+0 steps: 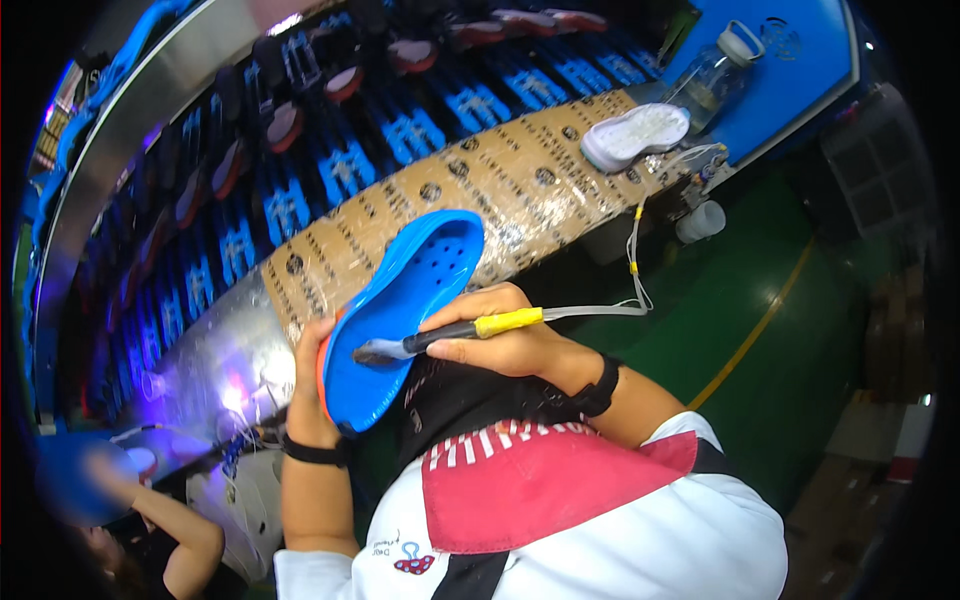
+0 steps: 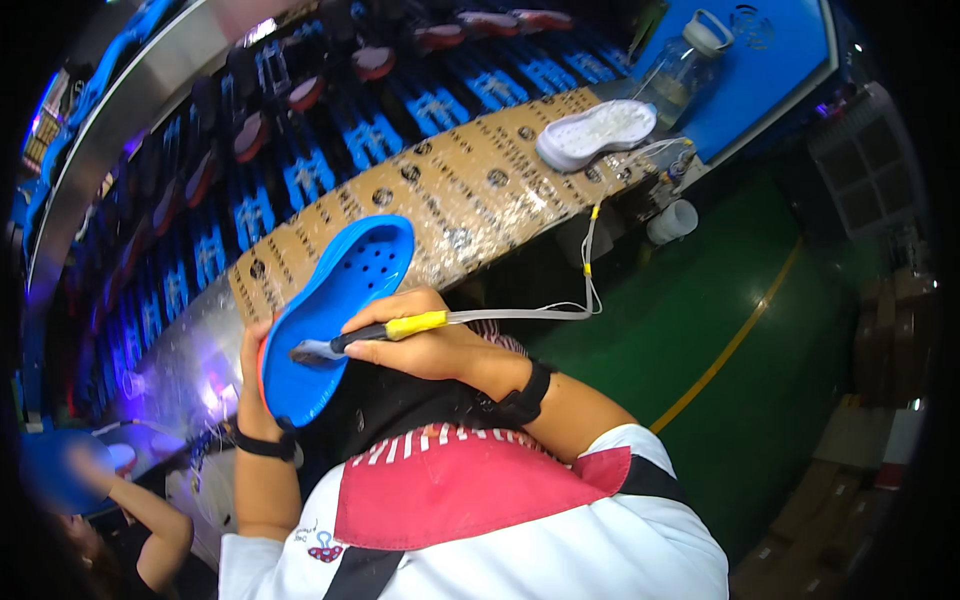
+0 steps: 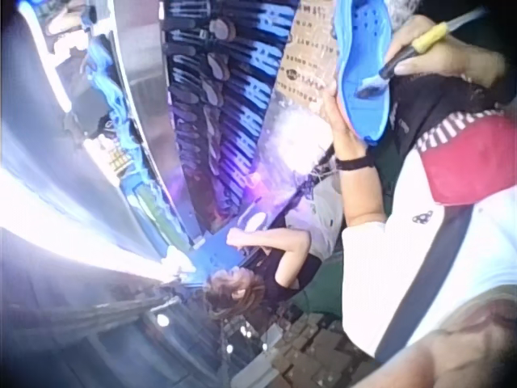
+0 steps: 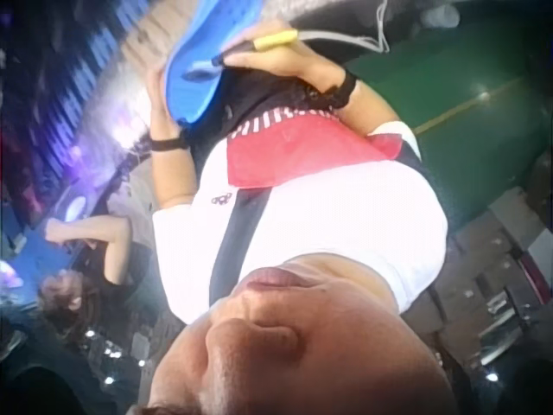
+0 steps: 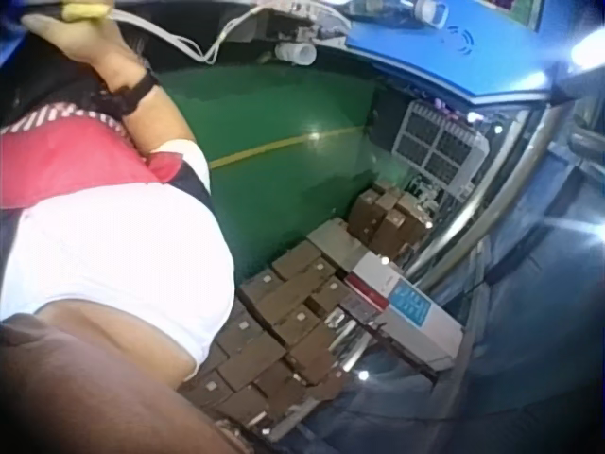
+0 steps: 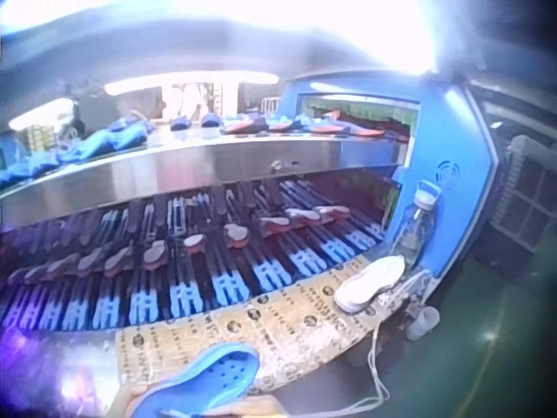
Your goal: Applying adhesive to shoe soles using a specialized brush tool.
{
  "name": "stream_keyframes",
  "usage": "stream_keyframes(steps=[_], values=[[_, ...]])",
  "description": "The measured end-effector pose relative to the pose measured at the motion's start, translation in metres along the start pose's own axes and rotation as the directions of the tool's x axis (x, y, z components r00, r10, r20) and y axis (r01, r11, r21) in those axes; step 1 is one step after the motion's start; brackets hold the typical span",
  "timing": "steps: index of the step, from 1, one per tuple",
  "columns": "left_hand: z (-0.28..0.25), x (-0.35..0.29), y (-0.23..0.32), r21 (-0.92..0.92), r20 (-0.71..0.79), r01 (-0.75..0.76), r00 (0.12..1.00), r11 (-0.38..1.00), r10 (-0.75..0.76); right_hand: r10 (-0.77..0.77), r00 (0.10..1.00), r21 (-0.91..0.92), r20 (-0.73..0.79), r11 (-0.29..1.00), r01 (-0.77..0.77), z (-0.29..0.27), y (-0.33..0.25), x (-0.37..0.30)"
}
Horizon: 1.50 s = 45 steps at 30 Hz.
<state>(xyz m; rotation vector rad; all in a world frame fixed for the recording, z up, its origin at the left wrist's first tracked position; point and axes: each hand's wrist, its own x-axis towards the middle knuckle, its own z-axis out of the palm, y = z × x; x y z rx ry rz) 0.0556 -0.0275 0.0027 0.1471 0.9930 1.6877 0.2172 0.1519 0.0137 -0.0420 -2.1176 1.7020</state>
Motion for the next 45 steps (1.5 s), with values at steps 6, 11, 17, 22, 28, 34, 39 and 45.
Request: stream_keyframes(steps=[6,11,17,22,28,34,39,45], values=[[0.023,0.012,-0.011,-0.061,0.022,0.036,0.999,0.998,-0.034,-0.027,0.932,-0.040,-0.361,0.999,0.013,-0.018,0.011,-0.008],[0.044,0.034,-0.004,0.073,-0.028,-0.196,0.980,0.978,0.199,-0.269,0.953,-0.257,-0.137,0.939,0.228,-0.034,-0.012,-0.015],[0.111,0.054,0.045,0.194,0.106,-0.594,0.804,0.781,0.585,-0.164,0.923,-0.213,-0.347,0.973,0.093,-0.082,-0.031,-0.032],[0.184,0.095,0.155,0.037,0.451,-0.793,0.557,0.608,0.698,-0.079,0.886,-0.109,-0.456,0.993,0.032,-0.109,-0.033,-0.050],[0.210,0.188,0.288,-0.208,-0.051,-0.646,0.757,0.734,0.652,0.021,0.855,-0.063,-0.518,0.996,-0.063,-0.117,-0.030,-0.066],[0.192,0.186,0.294,0.199,-0.185,-0.619,0.738,0.760,0.649,0.143,0.833,0.080,-0.535,0.990,-0.118,-0.127,-0.016,-0.075],[0.142,0.166,0.316,0.920,0.320,-0.258,0.065,-0.294,0.945,0.164,0.848,0.105,-0.504,0.986,-0.129,-0.131,-0.010,-0.074],[0.076,0.146,0.375,0.748,0.311,0.517,0.282,-0.416,0.908,0.260,0.846,0.201,-0.466,0.962,-0.185,-0.123,-0.007,-0.064]])
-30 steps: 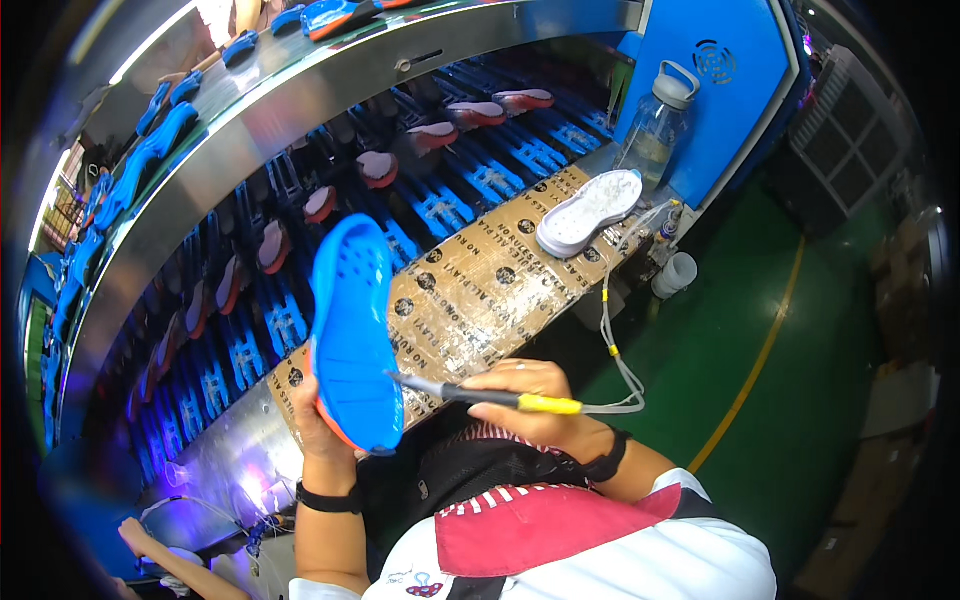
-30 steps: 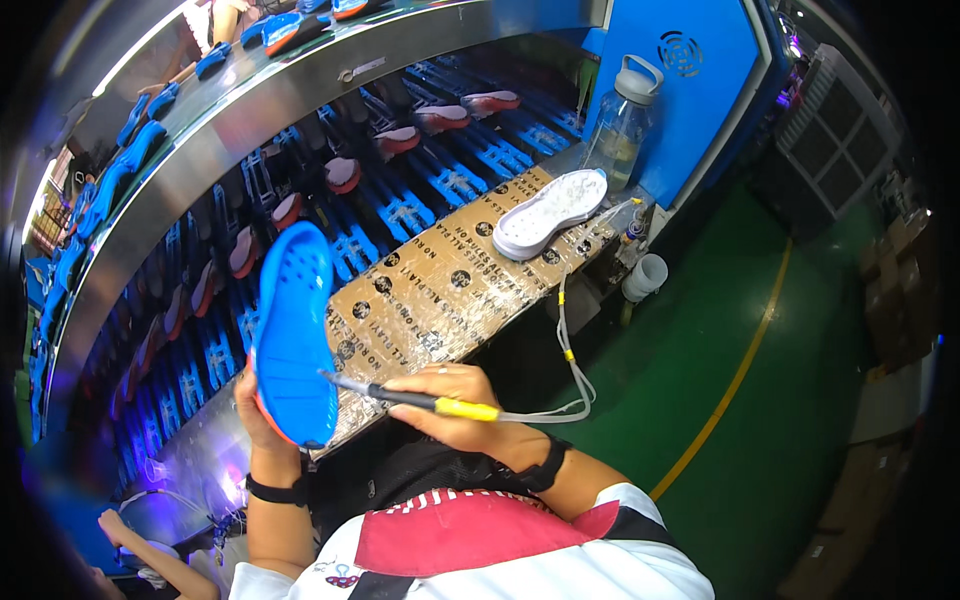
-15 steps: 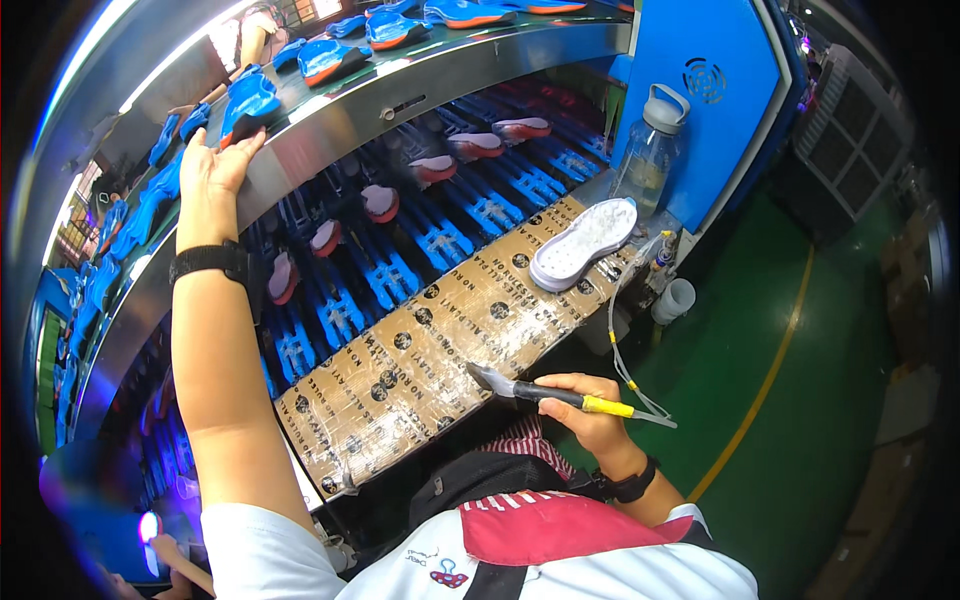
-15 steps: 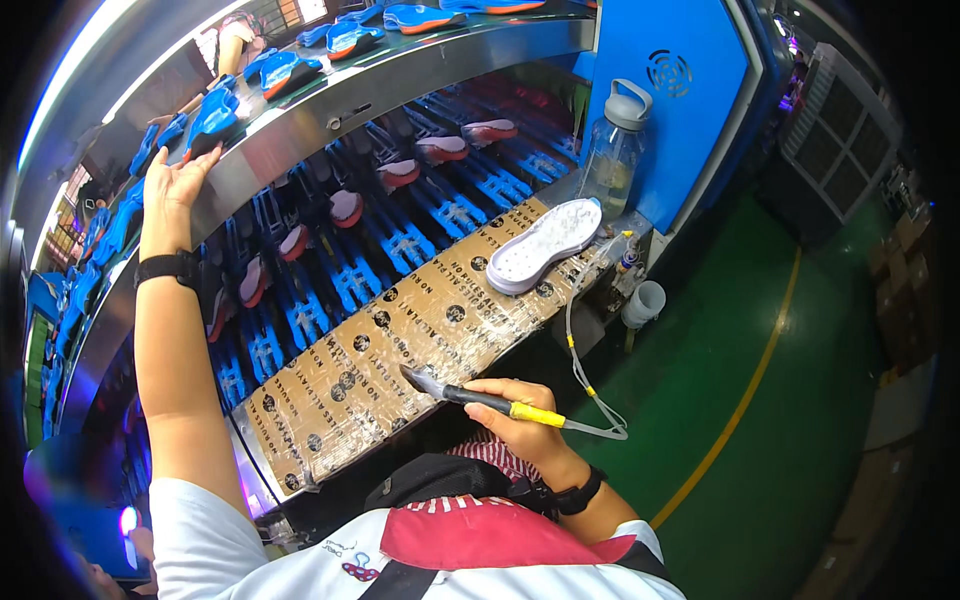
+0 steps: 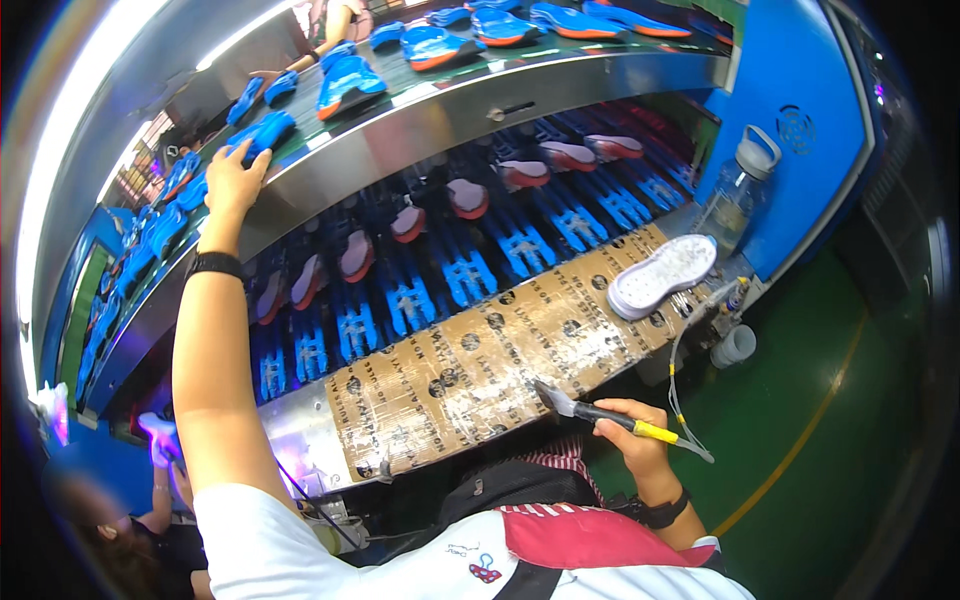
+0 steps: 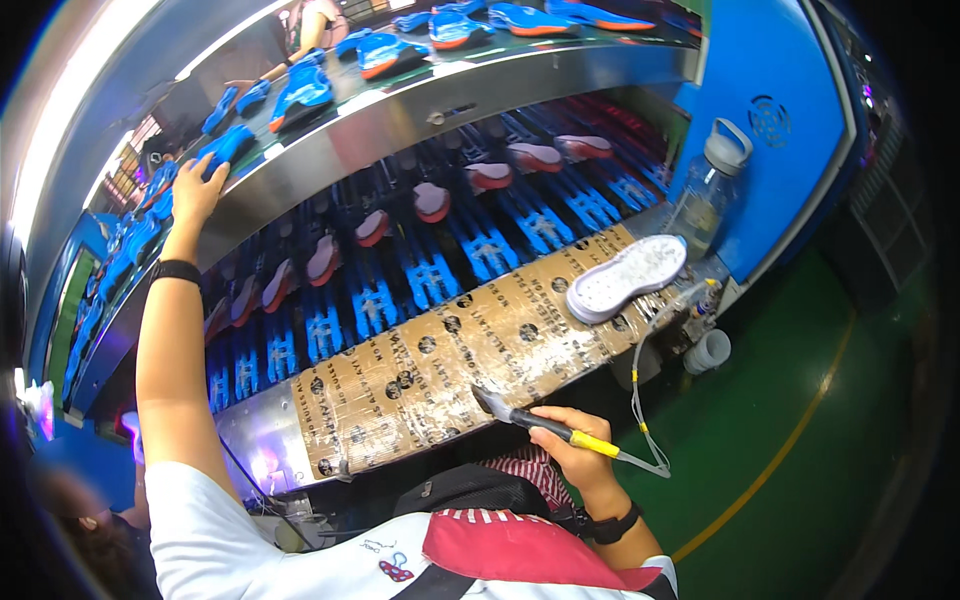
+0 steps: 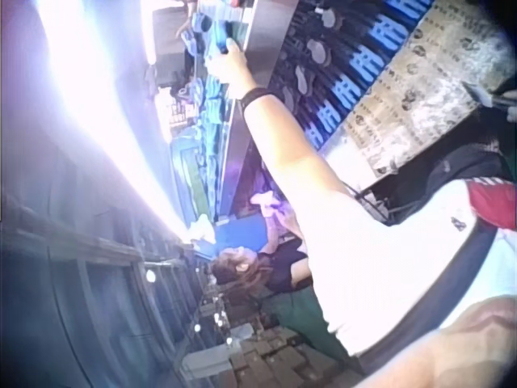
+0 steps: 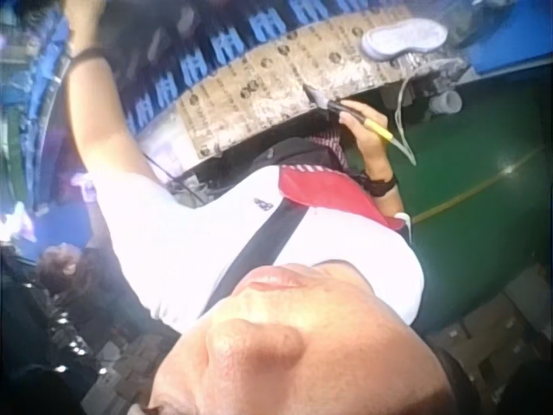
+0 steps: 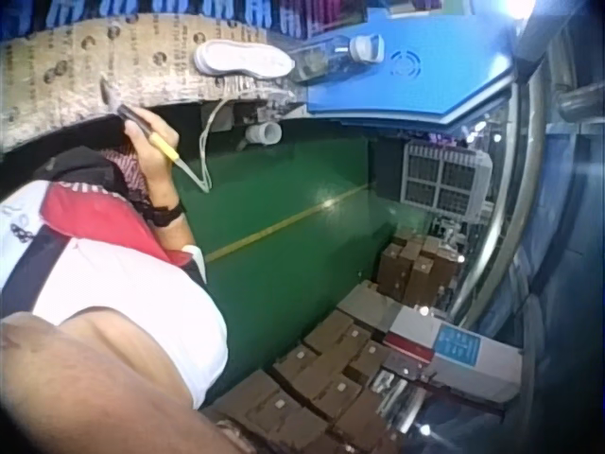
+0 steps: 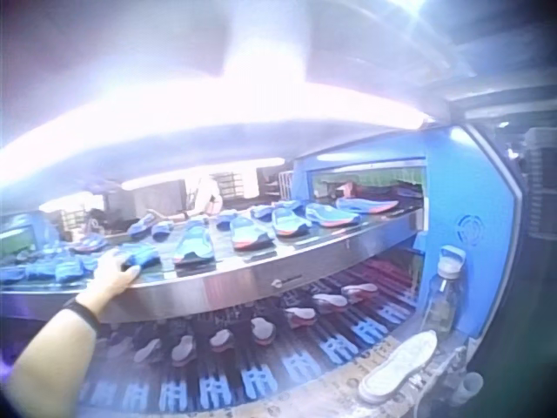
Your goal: Applying adhesive to shoe soles using a specialized brush tool.
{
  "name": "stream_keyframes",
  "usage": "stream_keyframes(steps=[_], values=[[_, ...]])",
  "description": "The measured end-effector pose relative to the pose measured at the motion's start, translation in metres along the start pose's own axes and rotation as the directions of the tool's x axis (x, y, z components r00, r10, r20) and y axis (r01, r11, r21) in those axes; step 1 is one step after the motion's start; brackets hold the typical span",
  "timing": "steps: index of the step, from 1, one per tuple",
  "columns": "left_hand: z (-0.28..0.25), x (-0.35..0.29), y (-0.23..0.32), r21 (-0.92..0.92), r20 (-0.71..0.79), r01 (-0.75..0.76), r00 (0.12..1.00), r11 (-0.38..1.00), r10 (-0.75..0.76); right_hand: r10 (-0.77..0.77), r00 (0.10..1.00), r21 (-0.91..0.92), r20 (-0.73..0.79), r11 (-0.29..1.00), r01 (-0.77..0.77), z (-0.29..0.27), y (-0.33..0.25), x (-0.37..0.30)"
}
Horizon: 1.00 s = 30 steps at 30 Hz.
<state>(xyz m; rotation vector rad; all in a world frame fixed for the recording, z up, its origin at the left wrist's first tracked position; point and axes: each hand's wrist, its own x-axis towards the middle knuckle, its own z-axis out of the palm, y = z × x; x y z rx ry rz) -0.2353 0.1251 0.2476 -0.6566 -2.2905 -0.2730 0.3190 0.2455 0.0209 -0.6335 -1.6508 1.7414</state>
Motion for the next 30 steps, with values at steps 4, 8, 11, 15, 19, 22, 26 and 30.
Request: stream_keyframes(steps=[4,8,11,15,19,22,26,30], values=[[-0.027,-0.004,0.015,0.065,0.076,-0.055,0.996,0.996,0.050,0.050,0.999,-0.025,0.003,0.998,-0.050,0.009,0.003,0.007],[-0.035,-0.004,-0.022,0.222,0.053,-0.203,0.979,0.954,0.196,0.034,0.999,0.001,0.039,0.999,-0.034,0.022,0.005,0.015],[-0.042,-0.009,-0.065,0.272,0.085,-0.175,0.984,0.946,0.158,0.054,0.997,-0.027,0.063,0.998,-0.052,0.030,0.004,0.017],[-0.038,-0.006,-0.121,0.385,0.114,-0.089,0.992,0.918,0.048,0.049,0.995,-0.050,0.084,0.998,-0.045,0.034,0.010,0.017],[-0.045,-0.007,-0.147,0.503,0.166,0.051,0.974,0.863,-0.154,0.015,0.998,-0.069,0.062,0.998,-0.010,0.035,0.011,0.015],[-0.050,0.006,-0.129,0.558,0.267,0.154,0.897,0.816,-0.352,0.004,0.997,-0.110,0.072,0.994,0.004,0.033,0.005,0.015],[-0.022,0.036,-0.134,0.103,-0.086,-0.251,0.962,0.962,0.260,0.021,0.989,-0.080,0.146,0.997,-0.009,0.034,0.000,0.016],[0.003,0.021,0.030,-0.629,0.033,-0.318,0.901,0.709,0.433,0.053,0.993,-0.094,0.105,0.995,-0.043,0.034,-0.004,0.017]])
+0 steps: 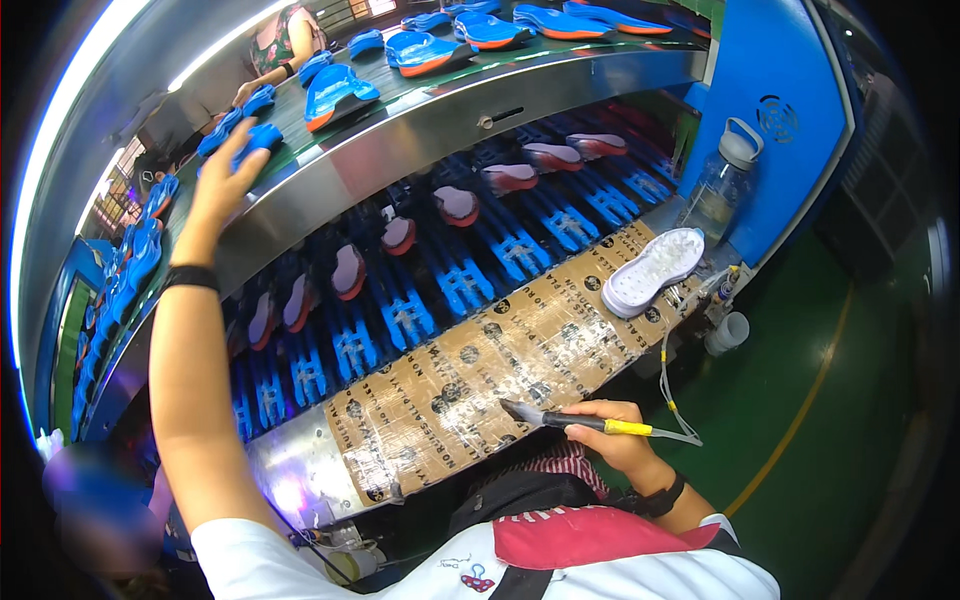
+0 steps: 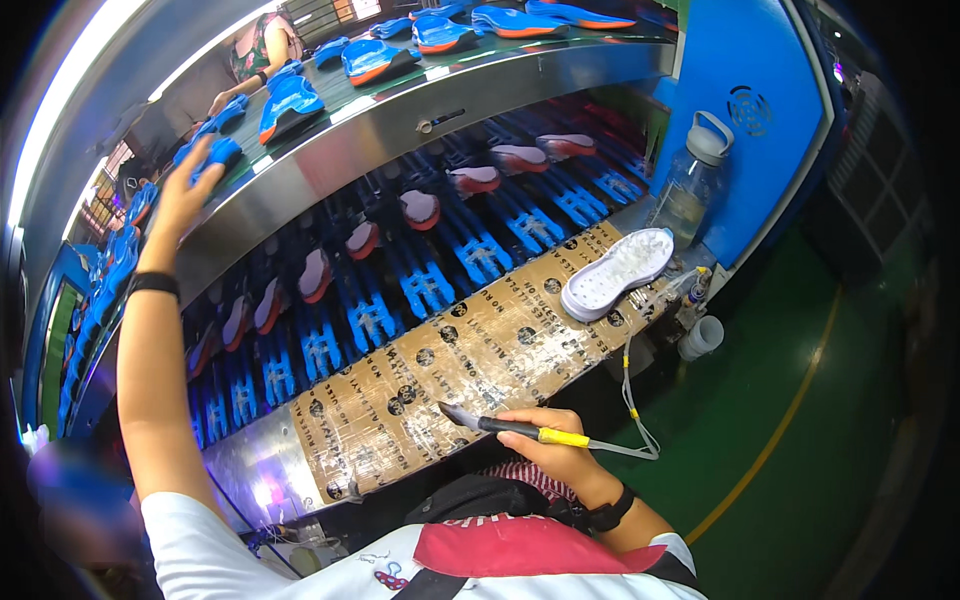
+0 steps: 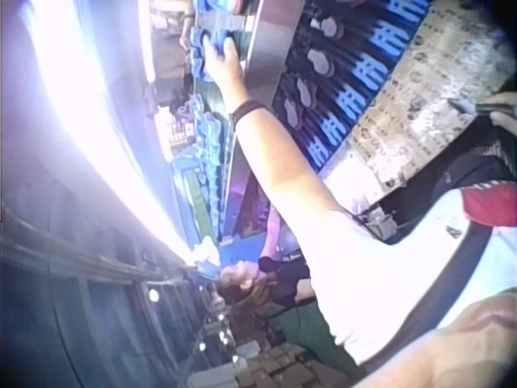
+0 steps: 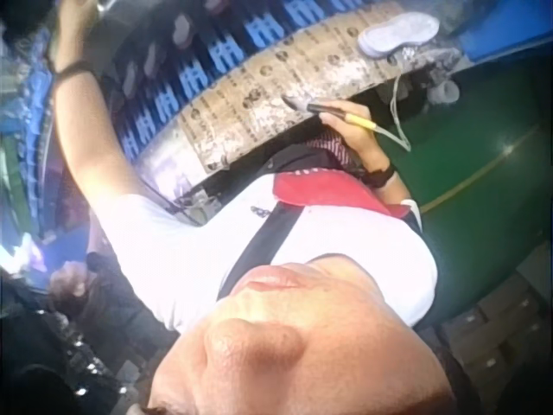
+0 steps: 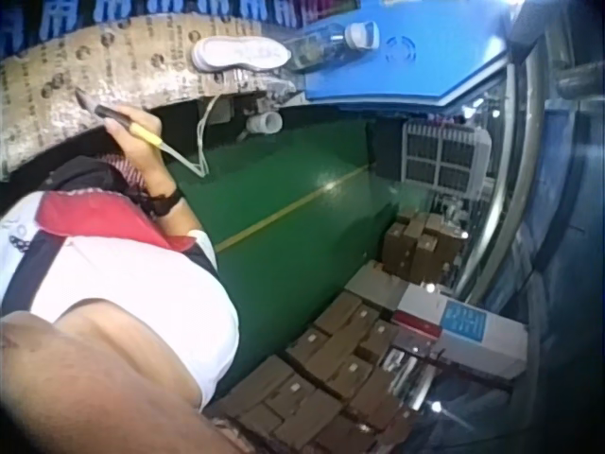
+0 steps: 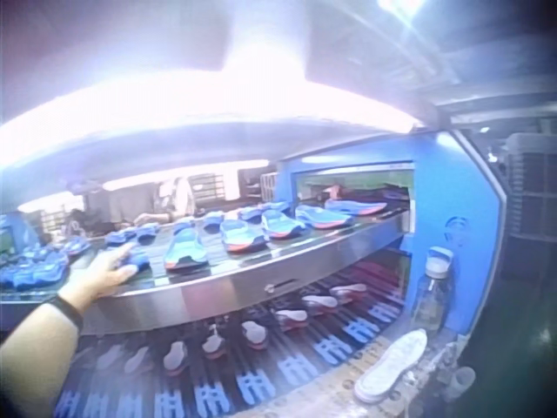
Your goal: Applying adhesive to shoe soles using a specialized brush tool.
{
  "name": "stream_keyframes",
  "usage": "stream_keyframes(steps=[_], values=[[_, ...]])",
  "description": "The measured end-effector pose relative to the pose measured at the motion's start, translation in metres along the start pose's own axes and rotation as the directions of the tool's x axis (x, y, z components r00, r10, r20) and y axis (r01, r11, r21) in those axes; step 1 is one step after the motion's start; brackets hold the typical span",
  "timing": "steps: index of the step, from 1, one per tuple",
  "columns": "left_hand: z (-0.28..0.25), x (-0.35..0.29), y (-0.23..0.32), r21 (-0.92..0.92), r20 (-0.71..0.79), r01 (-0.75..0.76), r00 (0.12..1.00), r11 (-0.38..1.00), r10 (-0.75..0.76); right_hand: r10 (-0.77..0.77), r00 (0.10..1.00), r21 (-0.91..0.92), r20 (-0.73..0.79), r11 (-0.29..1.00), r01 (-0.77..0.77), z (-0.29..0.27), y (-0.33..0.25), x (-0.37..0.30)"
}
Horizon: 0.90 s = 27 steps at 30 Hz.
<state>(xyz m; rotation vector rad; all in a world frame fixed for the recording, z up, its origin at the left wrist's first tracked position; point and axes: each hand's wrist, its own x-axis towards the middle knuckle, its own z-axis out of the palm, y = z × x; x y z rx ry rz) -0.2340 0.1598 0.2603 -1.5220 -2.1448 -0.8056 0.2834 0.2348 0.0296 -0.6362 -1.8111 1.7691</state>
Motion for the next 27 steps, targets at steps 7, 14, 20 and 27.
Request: stream_keyframes(steps=[7,14,20,27], values=[[-0.001,-0.012,0.020,0.200,-0.381,-0.055,0.916,0.978,0.129,0.020,0.999,0.017,-0.028,1.000,-0.019,-0.004,0.001,-0.020],[-0.021,-0.102,0.094,-0.423,-0.885,-0.179,0.290,0.888,-0.364,0.059,0.998,0.124,0.023,0.990,-0.061,-0.002,0.000,-0.016],[-0.016,-0.121,0.118,-0.957,0.030,-0.211,0.609,-0.198,-0.792,-0.043,0.999,0.185,-0.013,0.982,0.045,0.010,0.003,-0.022],[0.042,-0.134,0.126,-0.667,0.187,0.003,0.969,-0.745,-0.164,0.001,1.000,0.285,0.023,0.959,-0.007,0.009,-0.007,-0.037]])
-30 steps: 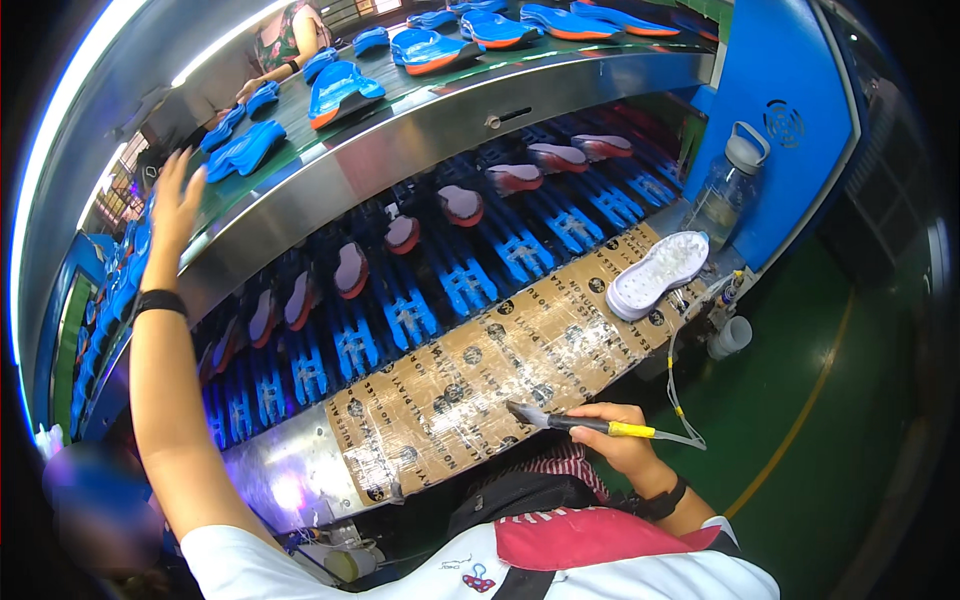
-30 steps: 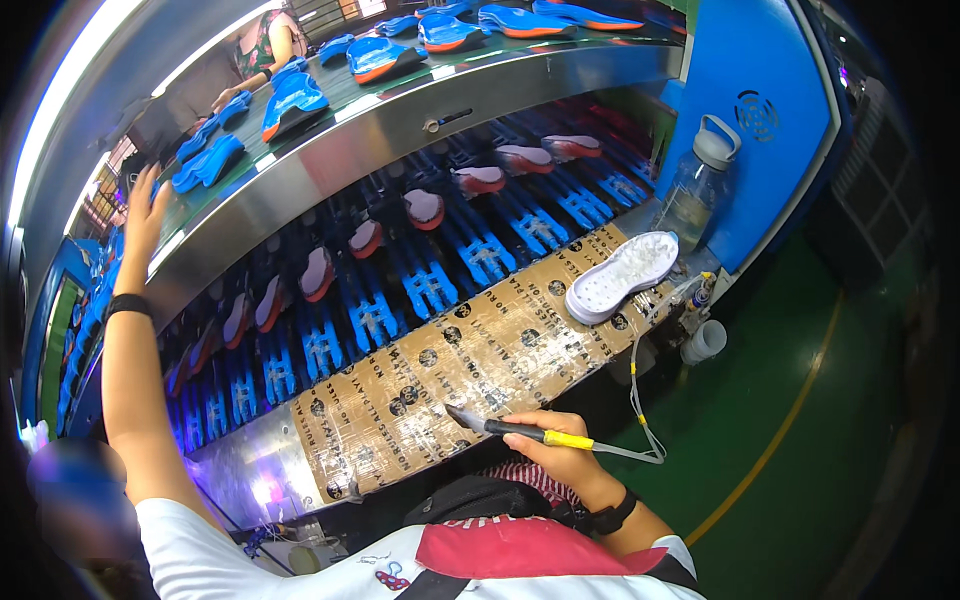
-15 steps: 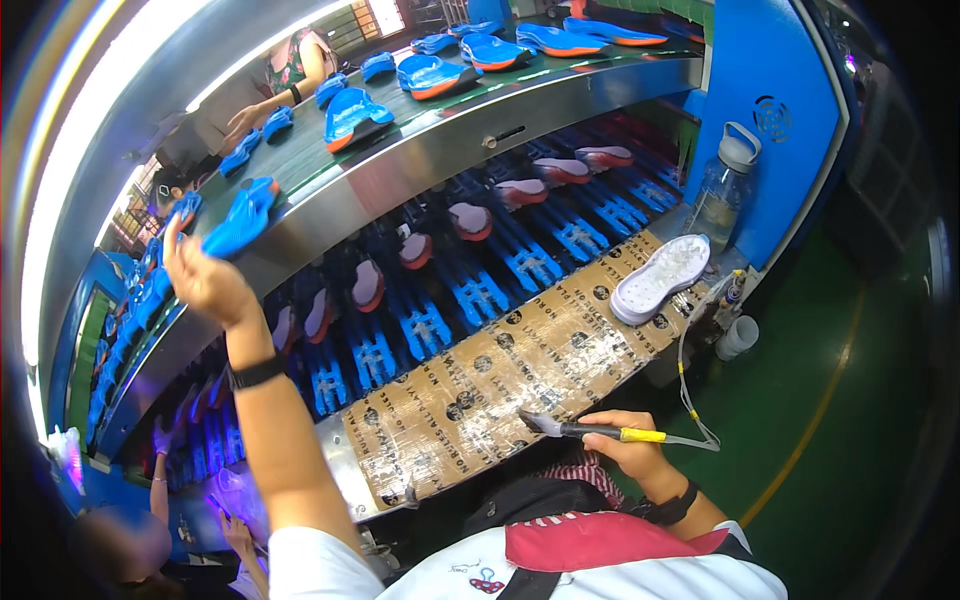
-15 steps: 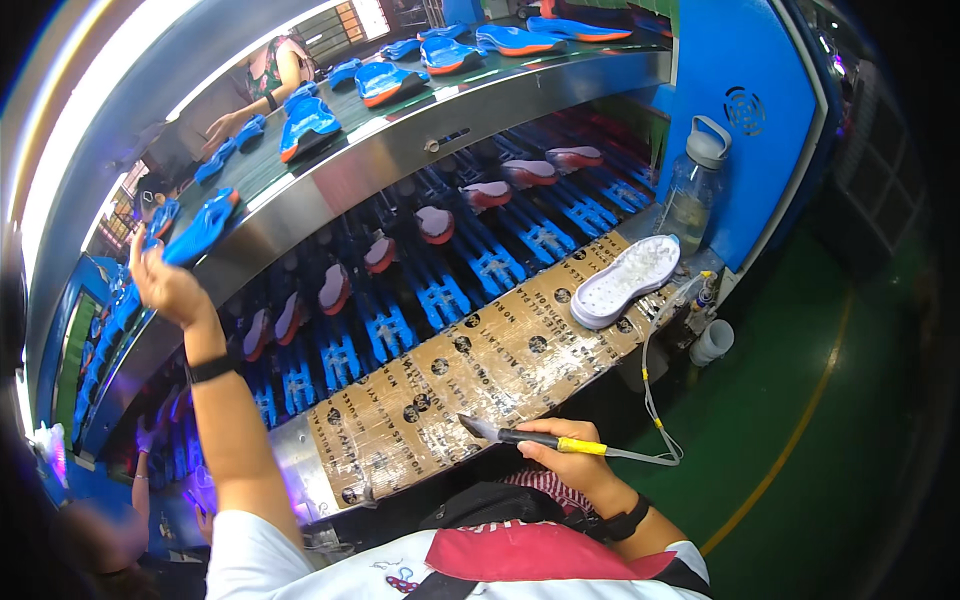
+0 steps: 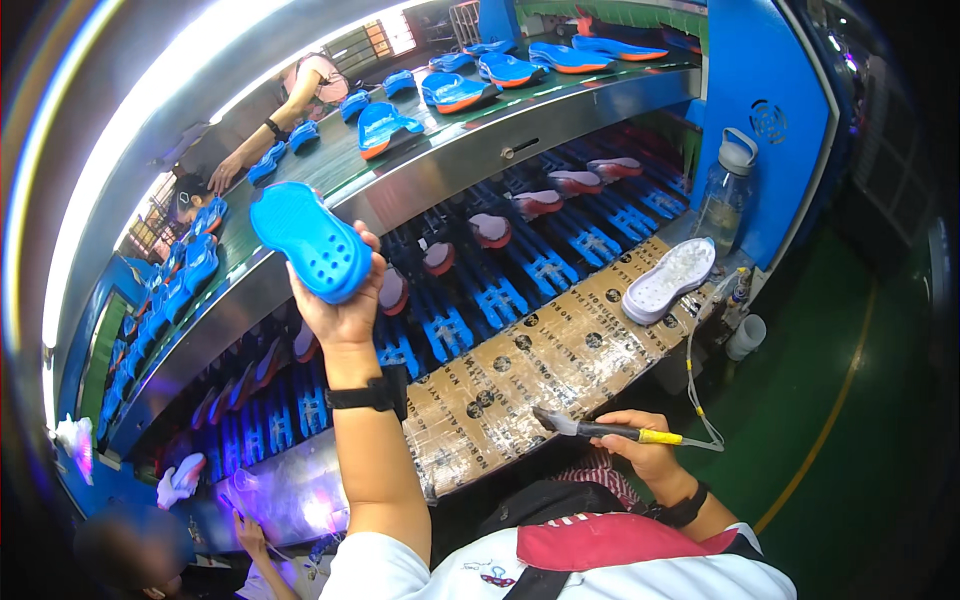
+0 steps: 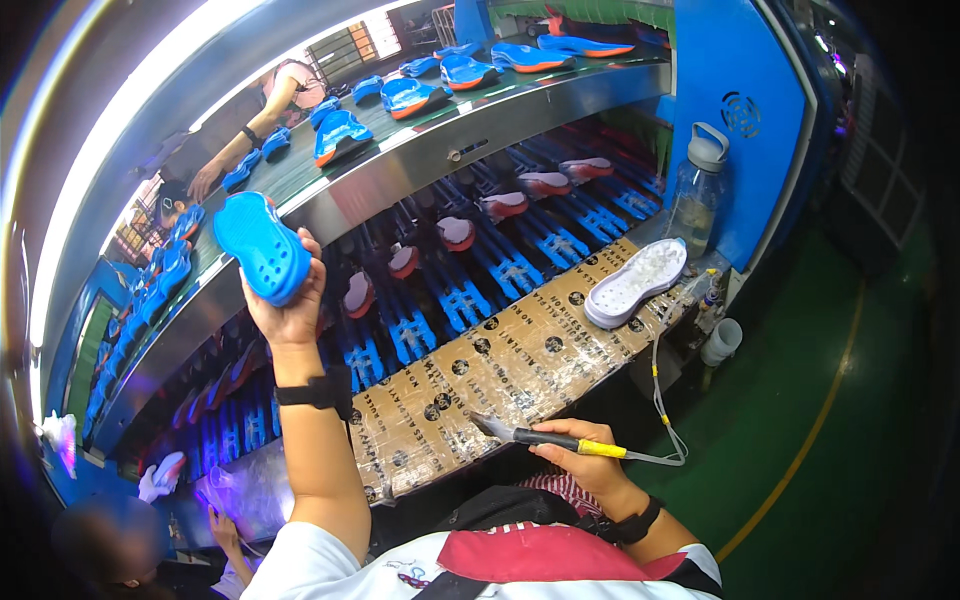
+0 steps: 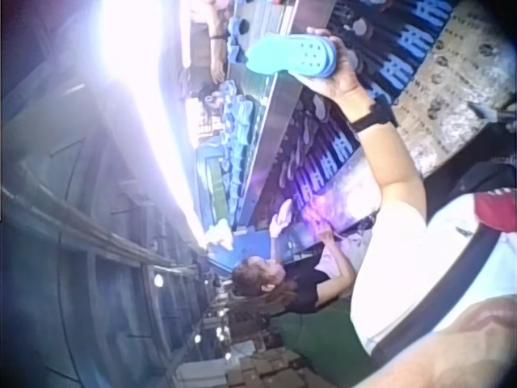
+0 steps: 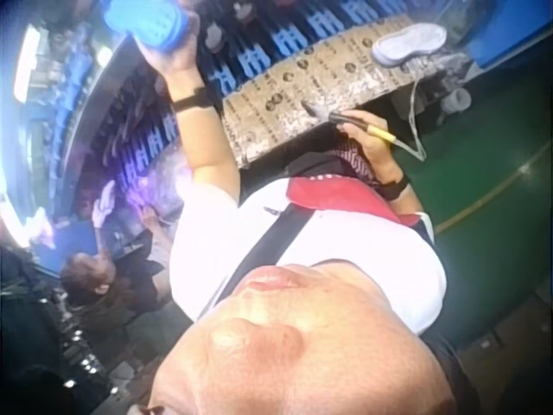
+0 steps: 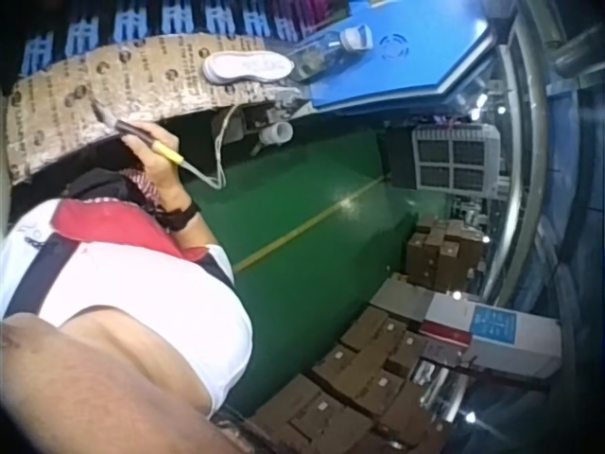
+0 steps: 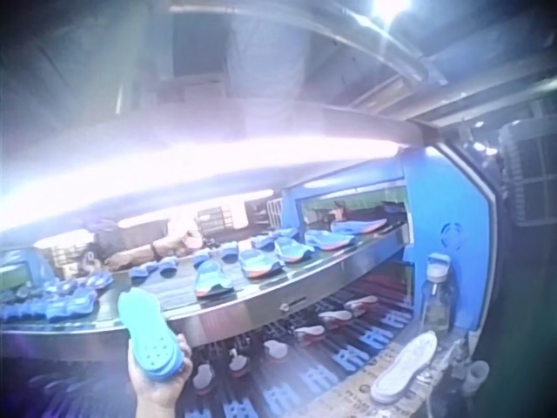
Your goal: Applying adhesive to shoe soles using a specialized brush tool.
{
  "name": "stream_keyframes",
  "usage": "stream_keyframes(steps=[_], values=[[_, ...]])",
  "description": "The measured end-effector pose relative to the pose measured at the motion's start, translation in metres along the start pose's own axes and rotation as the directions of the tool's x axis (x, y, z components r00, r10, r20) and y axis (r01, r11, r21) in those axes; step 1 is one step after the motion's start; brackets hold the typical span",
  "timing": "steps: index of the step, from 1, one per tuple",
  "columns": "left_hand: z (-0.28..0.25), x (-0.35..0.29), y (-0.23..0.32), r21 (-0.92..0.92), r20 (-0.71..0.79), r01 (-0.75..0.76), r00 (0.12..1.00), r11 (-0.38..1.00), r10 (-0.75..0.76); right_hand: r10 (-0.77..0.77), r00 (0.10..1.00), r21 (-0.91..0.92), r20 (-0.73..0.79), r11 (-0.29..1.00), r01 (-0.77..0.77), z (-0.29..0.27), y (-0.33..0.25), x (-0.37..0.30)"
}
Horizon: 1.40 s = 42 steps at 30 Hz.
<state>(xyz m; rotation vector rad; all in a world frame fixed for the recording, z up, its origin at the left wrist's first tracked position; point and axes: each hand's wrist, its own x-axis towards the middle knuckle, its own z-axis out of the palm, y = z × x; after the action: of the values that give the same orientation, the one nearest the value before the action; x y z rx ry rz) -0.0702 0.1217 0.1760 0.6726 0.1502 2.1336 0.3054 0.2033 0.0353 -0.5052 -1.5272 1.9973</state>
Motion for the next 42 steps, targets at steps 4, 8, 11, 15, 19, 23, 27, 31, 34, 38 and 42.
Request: stream_keyframes(steps=[4,8,11,15,19,23,27,31,34,38,42], values=[[0.001,-0.050,-0.047,0.135,0.019,0.074,0.997,0.988,-0.077,-0.042,0.998,0.024,-0.040,0.999,0.043,-0.004,-0.005,-0.008],[-0.025,-0.118,-0.074,0.145,-0.121,0.228,0.970,0.963,-0.211,-0.093,0.995,0.036,-0.039,0.995,0.094,0.003,-0.019,-0.002],[-0.043,-0.164,-0.092,0.180,-0.213,0.317,0.937,0.931,-0.278,-0.126,0.991,0.043,0.035,0.991,0.125,0.020,-0.039,0.011],[-0.054,-0.208,-0.117,0.089,-0.344,0.362,0.886,0.928,-0.312,-0.307,0.935,-0.155,0.179,0.929,0.335,0.058,-0.054,0.022],[-0.050,-0.237,-0.135,0.193,-0.370,0.464,0.850,0.865,-0.373,-0.678,0.694,-0.518,0.243,0.514,0.684,0.095,-0.060,0.030],[-0.052,-0.256,-0.139,0.090,-0.481,0.496,0.781,0.863,-0.399,-0.733,0.579,-0.573,0.357,0.318,0.755,0.109,-0.049,0.029],[-0.069,-0.273,-0.124,0.030,-0.394,0.473,0.815,0.881,-0.424,-0.562,0.556,-0.453,0.612,0.327,0.829,0.112,-0.051,0.017],[-0.049,-0.265,-0.124,0.191,-0.439,0.447,0.835,0.874,-0.331,-0.701,0.574,-0.337,0.424,0.466,0.818,0.106,-0.050,0.019],[-0.051,-0.269,-0.122,0.165,-0.460,0.457,0.819,0.874,-0.342,-0.688,0.558,-0.439,0.464,0.369,0.819,0.107,-0.035,0.018],[-0.076,-0.278,-0.117,0.040,-0.434,0.449,0.812,0.893,-0.389,-0.627,0.516,-0.278,0.584,0.442,0.853,0.111,-0.033,0.010],[-0.064,-0.273,-0.114,0.128,-0.443,0.344,0.859,0.930,-0.257,-0.705,0.566,-0.286,0.427,0.489,0.824,0.107,-0.031,0.013]])
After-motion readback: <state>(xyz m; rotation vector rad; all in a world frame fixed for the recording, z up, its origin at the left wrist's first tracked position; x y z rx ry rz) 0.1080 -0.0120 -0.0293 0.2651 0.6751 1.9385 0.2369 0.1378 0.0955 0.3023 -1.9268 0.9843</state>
